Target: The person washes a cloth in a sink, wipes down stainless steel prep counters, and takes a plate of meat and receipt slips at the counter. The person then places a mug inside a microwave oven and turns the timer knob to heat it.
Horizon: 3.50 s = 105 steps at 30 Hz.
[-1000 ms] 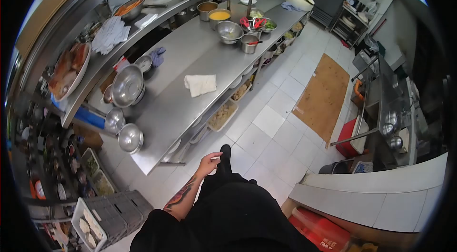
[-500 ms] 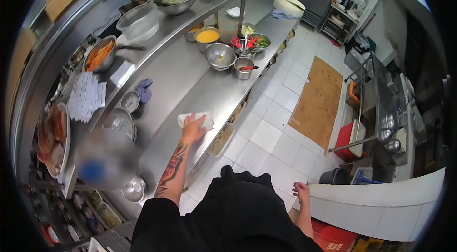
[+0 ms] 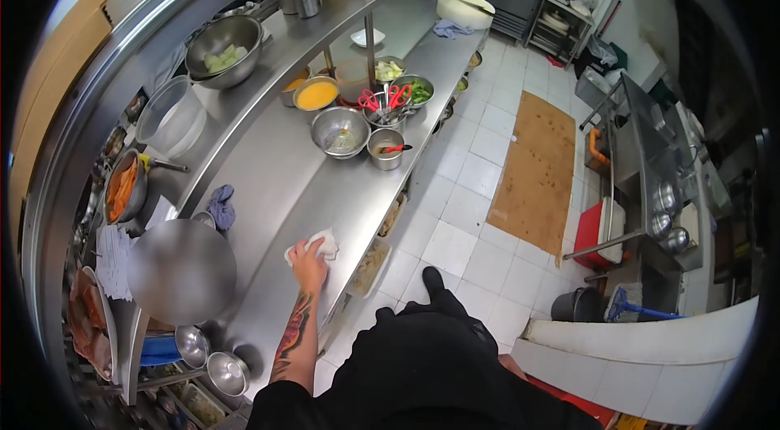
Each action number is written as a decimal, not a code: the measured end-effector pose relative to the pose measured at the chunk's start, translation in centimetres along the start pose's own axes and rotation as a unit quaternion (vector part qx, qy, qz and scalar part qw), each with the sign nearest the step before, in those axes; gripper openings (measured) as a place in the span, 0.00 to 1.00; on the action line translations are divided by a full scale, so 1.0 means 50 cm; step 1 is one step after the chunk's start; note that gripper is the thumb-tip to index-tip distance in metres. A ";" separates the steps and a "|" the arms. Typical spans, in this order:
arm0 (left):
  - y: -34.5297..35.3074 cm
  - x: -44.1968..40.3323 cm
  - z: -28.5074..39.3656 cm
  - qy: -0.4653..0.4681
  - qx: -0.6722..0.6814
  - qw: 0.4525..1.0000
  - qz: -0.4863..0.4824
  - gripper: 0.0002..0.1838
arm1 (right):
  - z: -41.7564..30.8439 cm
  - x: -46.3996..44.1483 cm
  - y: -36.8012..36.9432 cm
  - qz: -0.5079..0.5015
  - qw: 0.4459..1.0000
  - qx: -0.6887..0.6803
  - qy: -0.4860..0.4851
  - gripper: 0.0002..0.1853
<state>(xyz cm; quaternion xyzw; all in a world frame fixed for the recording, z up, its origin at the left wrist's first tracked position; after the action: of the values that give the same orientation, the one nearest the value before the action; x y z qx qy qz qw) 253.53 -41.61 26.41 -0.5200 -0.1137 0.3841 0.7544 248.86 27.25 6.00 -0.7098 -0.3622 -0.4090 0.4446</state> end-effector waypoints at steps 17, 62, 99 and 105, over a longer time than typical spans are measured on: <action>0.026 0.015 0.069 -0.138 -0.065 0.987 0.052 0.29 | -0.601 -0.379 -0.685 0.056 0.976 -0.105 -0.182 0.17; -0.082 0.450 -0.082 -0.338 -0.211 0.912 -0.098 0.42 | -0.641 -0.227 -0.289 -0.036 0.976 0.159 -0.147 0.12; -0.059 0.338 -0.095 -0.290 -0.313 0.860 -0.279 0.08 | -0.644 -0.337 -0.433 0.040 0.870 0.348 -0.347 0.18; -0.090 0.302 -0.077 -0.239 -0.298 0.871 -0.310 0.09 | -0.561 -0.322 -0.388 0.068 0.911 0.282 -0.293 0.17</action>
<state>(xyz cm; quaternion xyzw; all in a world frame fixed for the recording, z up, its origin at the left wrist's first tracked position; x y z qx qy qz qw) 268.04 -34.50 25.22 -0.5504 -0.5545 0.1912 0.5941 218.08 5.47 5.52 -0.6660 -0.5269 -0.0324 0.5271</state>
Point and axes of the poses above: each hand's wrist, its own x-axis away from the middle knuckle, its own y-axis out of the palm, z = x × y, the point moved 2 cm from there along -x, towards the middle knuckle, and after that the axes turned 1 degree about y, right-handed, at the moved point
